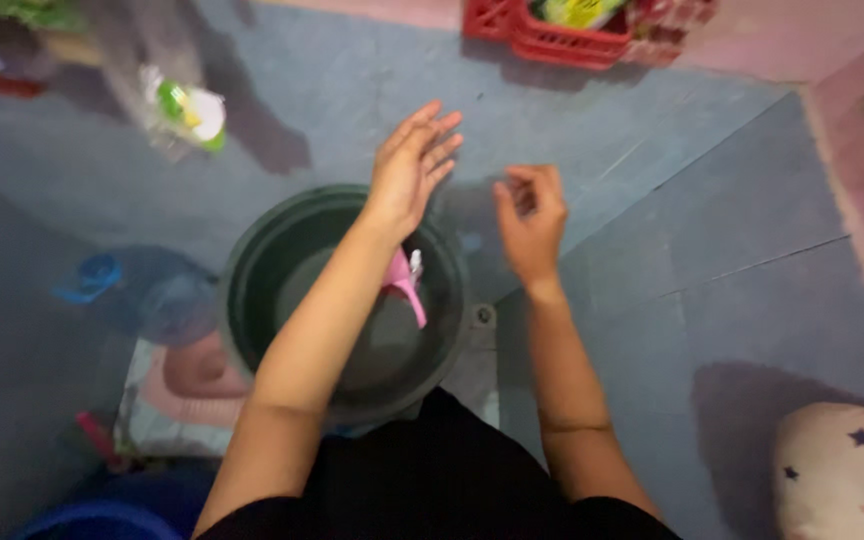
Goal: The person organizes various toiletries and bathroom items from a green basin onto a wall-mounted wire rack. They place shampoo sachets, a toothbrush, toothpaste, a comb, scissors, and a pink cup onto the rack or hooks, arranging them systematically.
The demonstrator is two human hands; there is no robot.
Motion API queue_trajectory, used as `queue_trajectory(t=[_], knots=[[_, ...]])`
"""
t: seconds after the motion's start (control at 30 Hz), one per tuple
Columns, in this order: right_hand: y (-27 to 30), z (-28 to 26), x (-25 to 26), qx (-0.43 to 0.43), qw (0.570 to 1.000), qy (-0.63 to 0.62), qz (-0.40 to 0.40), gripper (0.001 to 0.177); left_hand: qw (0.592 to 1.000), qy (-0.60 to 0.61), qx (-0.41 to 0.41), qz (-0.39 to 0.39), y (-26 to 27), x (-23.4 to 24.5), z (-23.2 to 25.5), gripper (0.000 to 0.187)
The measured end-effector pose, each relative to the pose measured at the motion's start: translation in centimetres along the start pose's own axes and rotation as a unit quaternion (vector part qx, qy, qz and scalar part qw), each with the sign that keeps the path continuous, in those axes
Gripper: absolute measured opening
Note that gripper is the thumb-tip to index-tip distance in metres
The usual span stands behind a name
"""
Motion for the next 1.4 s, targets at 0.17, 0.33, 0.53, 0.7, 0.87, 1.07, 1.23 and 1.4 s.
queue_trajectory(t=[0.17, 0.33, 0.53, 0.7, 0.87, 1.07, 1.23, 1.4], knots=[[5.5, 11.2, -11.3, -0.092, 0.987, -0.032, -0.127, 0.011, 0.996, -0.048, -0.012, 0.072, 7.0, 9.9, 1.4, 0.037], [10.5, 22.7, -20.9, -0.187, 0.966, 0.088, -0.157, 0.027, 0.98, -0.099, 0.02, 0.174, 16.2, 20.4, 0.3, 0.024], [12.5, 25.0, -24.2, -0.238, 0.948, 0.182, -0.108, 0.028, 0.953, -0.084, 0.054, 0.285, 24.0, 29.1, -0.1, 0.024], [13.5, 23.7, -25.0, -0.227, 0.951, 0.194, -0.086, 0.019, 0.945, -0.099, 0.035, 0.31, 27.1, 32.8, 0.6, 0.025], [15.1, 21.3, -26.4, -0.209, 0.953, 0.19, -0.109, 0.013, 0.939, -0.194, -0.013, 0.285, 27.4, 33.2, 0.9, 0.026], [17.0, 13.2, -27.8, -0.053, 0.968, 0.136, -0.206, 0.014, 0.835, -0.509, -0.201, 0.057, 24.7, 23.5, 8.6, 0.045], [16.5, -2.3, -23.0, 0.068, 0.935, 0.177, -0.298, 0.014, 0.645, -0.735, -0.18, -0.104, 23.4, 14.7, 13.8, 0.112], [16.2, -13.1, -19.1, 0.239, 0.911, 0.222, -0.253, 0.017, 0.679, -0.689, -0.22, -0.125, 23.0, 12.5, 13.3, 0.127]])
Point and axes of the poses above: each hand's wrist, its own y-axis away from the middle knuckle, its own x-axis out of the back of the hand, z = x × y, the point moved 7 cm from there along -y, towards the middle knuckle, and after that the axes turned 14 degrees about -x, right-handed, at the moved point
